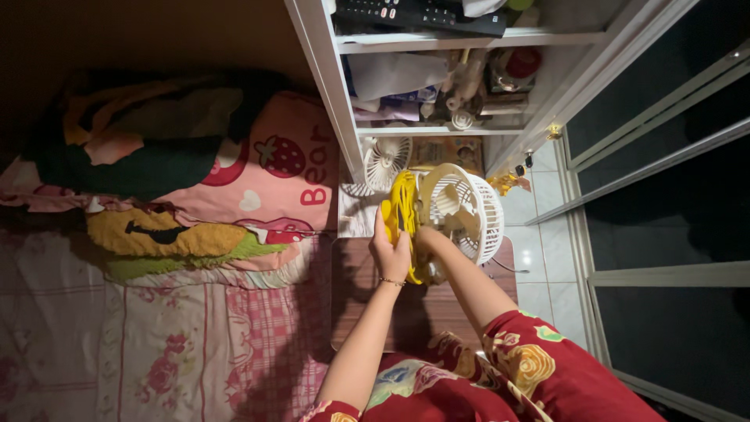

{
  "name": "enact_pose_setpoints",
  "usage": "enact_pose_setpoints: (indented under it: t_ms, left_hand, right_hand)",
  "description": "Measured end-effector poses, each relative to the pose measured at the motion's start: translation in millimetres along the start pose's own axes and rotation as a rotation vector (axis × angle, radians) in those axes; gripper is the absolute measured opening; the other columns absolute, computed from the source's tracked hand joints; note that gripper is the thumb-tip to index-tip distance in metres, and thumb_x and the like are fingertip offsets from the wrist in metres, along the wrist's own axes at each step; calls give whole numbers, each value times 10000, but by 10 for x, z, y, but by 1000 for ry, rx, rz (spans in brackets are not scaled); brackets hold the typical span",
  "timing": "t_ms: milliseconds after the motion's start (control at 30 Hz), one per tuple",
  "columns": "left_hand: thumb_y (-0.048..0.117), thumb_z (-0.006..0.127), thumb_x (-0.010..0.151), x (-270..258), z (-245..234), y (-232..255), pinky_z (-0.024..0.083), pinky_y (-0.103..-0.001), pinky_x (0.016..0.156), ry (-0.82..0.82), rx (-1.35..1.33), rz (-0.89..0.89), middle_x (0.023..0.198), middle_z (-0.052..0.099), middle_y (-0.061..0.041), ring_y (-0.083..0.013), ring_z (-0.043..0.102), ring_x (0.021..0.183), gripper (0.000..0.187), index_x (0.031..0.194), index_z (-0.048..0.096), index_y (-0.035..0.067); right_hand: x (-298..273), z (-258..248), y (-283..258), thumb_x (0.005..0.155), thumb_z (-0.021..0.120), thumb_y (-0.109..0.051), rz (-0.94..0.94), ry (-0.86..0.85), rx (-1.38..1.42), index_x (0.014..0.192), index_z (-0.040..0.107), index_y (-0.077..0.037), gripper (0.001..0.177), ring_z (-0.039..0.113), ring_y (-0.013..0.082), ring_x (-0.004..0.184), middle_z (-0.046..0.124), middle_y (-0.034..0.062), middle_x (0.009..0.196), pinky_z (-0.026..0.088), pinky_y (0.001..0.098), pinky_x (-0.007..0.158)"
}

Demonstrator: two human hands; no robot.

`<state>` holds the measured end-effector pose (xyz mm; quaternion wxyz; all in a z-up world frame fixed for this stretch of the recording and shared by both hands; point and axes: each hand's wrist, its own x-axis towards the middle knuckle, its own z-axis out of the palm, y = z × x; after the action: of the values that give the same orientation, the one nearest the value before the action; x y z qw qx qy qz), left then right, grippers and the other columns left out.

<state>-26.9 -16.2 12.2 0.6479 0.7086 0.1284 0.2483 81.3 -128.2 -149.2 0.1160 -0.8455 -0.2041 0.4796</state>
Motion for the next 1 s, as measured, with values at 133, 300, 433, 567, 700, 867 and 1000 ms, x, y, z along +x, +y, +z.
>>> enact_pose_setpoints:
  t_ms: [133,300,433,567,700,867,1000]
  left_hand:
    - [32,627,830,11,4,22,566,-332,877,-24,61,-202,1136,718,-208,-257,695,988,706,1516,467,-7]
    - [-15,582,842,14,69,-84,429,-355,1135,-74,-175,-34,1505,527,-206,-267,536,1381,749,1549,340,-55]
    - [-35,576,826,-17,127,-146,429,-351,1146,-101,-166,-83,1517,527,-200,-277,528,1400,759,1550,347,-56]
    - [-51,567,816,-46,170,-129,388,-356,1169,-117,-246,-64,1541,483,-211,-284,481,1426,784,1559,316,-61]
    - [-38,582,809,-46,132,-46,418,-355,1141,-151,-166,-109,1522,508,-208,-278,513,1400,779,1545,327,-55]
    - [-20,571,817,-50,53,56,434,-359,1129,-189,-181,-134,1506,524,-208,-282,532,1386,767,1548,341,-45]
    - [-24,593,811,8,37,53,436,-373,1135,-144,-60,-65,1483,552,-225,-299,549,1382,755,1531,366,-51]
  right_hand:
    - [-29,4,90,818,724,-162,-13,-32,-61,922,761,5,200,709,390,812,721,263,877,560,457,731]
    - [23,-216,4,820,704,-162,-135,525,-50,920,756,7,203,699,424,832,712,285,886,550,472,747]
    - [-71,-378,-147,878,636,-132,-50,920,109,1011,715,26,221,684,446,892,690,304,962,540,479,791]
    - [-212,-483,-133,925,574,-103,-129,1201,44,1140,624,-9,240,629,424,1012,628,251,1068,520,464,865]
    - [-60,-567,-89,986,507,-61,-314,1418,284,1204,548,78,262,568,426,1061,569,273,1167,494,461,907]
    - [156,-540,33,921,546,-68,-136,1305,77,999,630,52,166,600,412,1008,617,242,1082,500,475,851]
    - [208,-609,33,851,594,-53,-203,1202,-120,944,672,-1,132,643,400,982,630,227,1032,533,478,875]
